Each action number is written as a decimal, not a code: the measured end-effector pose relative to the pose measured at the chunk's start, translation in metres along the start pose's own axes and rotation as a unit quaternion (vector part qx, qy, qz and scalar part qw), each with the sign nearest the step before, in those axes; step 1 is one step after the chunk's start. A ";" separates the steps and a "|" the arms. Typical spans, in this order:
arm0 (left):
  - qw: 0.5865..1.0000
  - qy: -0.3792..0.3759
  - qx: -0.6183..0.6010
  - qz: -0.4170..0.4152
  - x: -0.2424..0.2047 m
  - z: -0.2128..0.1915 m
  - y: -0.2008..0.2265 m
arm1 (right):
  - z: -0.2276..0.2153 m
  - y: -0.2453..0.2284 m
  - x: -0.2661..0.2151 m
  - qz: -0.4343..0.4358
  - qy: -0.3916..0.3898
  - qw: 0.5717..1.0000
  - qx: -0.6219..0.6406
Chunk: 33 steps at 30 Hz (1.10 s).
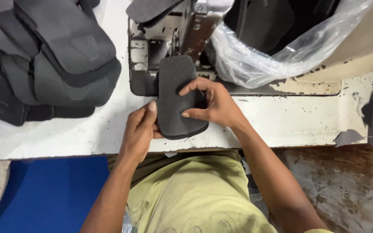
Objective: The person uses a sewing machine to stitch black fabric parts, likely shoe components. They repeatedly pick up parts from a pile, guide them through the machine, and place the finished items into a plastic bag on the table.
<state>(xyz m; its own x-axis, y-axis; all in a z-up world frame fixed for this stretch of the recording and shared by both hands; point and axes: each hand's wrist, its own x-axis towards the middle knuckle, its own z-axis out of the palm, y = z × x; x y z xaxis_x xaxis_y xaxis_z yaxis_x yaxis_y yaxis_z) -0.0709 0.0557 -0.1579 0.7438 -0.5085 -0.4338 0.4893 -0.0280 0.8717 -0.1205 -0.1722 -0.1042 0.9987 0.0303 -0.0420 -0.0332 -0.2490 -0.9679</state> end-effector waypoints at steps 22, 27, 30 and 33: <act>0.951 -0.005 0.196 0.240 -0.063 0.029 0.030 | -0.013 -0.026 -0.029 -0.029 0.145 0.989 0.004; 0.911 -0.081 0.306 0.266 -0.065 0.026 0.065 | -0.011 -0.053 -0.020 0.030 0.105 0.994 0.003; 0.929 -0.121 0.284 0.206 -0.069 0.023 0.083 | -0.008 -0.079 -0.018 -0.043 0.106 0.991 0.073; 0.931 -0.093 0.248 0.251 -0.074 0.023 0.089 | -0.015 -0.077 -0.028 0.031 0.104 0.991 0.081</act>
<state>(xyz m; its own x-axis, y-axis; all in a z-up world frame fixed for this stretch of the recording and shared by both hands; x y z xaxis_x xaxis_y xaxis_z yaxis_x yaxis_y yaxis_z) -0.0929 0.0706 -0.0433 0.7073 -0.7041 0.0628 -0.2031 -0.1173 0.9721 -0.1453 -0.1685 -0.0247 0.9807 -0.1841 -0.0663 -0.0831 -0.0852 -0.9929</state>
